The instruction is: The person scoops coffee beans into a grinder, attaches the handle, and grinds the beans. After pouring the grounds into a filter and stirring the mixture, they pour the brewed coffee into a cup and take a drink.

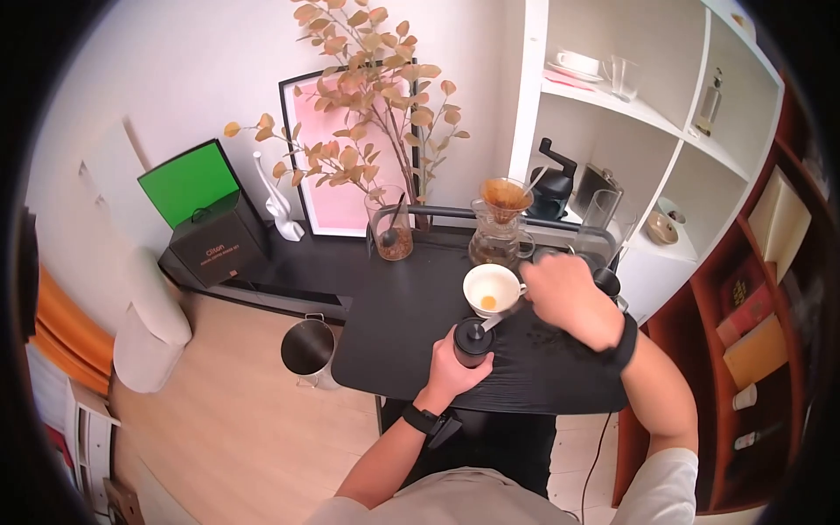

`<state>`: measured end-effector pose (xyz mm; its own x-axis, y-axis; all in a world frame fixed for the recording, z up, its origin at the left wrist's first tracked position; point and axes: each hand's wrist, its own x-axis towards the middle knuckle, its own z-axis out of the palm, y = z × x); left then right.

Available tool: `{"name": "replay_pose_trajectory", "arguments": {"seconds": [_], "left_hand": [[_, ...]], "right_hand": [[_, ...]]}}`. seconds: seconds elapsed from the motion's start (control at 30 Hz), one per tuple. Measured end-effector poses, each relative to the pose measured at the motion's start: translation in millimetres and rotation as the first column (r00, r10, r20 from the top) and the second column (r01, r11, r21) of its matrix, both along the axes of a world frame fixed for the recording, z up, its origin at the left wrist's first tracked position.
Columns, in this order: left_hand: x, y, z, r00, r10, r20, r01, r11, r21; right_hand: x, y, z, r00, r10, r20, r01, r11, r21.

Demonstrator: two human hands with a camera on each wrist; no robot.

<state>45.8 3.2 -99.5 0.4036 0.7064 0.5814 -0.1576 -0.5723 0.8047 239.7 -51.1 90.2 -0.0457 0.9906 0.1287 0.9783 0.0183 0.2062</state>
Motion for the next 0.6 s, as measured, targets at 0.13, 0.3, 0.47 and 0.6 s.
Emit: {"name": "replay_pose_trajectory", "arguments": {"seconds": [0.13,0.3,0.47,0.6], "left_hand": [[1.2,2.1,4.2,1.0,0.019,-0.005,-0.019,1.0,0.015],[0.7,0.4,10.4,0.999,0.005,0.034,-0.006,1.0,0.023],[0.4,-0.2,11.2,1.0,0.021,0.019,-0.022,0.999,0.028],[-6.6,-14.2,-4.5,0.981,0.001,-0.192,-0.026,0.991,-0.131]], "right_hand": [[-24.5,-57.7,24.4,0.99,-0.016,0.137,0.049,0.969,-0.241],[-72.2,-98.0,50.1,0.959,0.273,-0.078,-0.276,0.829,-0.486],[-123.1,-85.1,26.8,0.799,0.493,-0.343,-0.575,0.793,-0.201],[-160.4,-30.2,-6.3,0.797,0.595,-0.106,-0.593,0.803,0.051]]}}
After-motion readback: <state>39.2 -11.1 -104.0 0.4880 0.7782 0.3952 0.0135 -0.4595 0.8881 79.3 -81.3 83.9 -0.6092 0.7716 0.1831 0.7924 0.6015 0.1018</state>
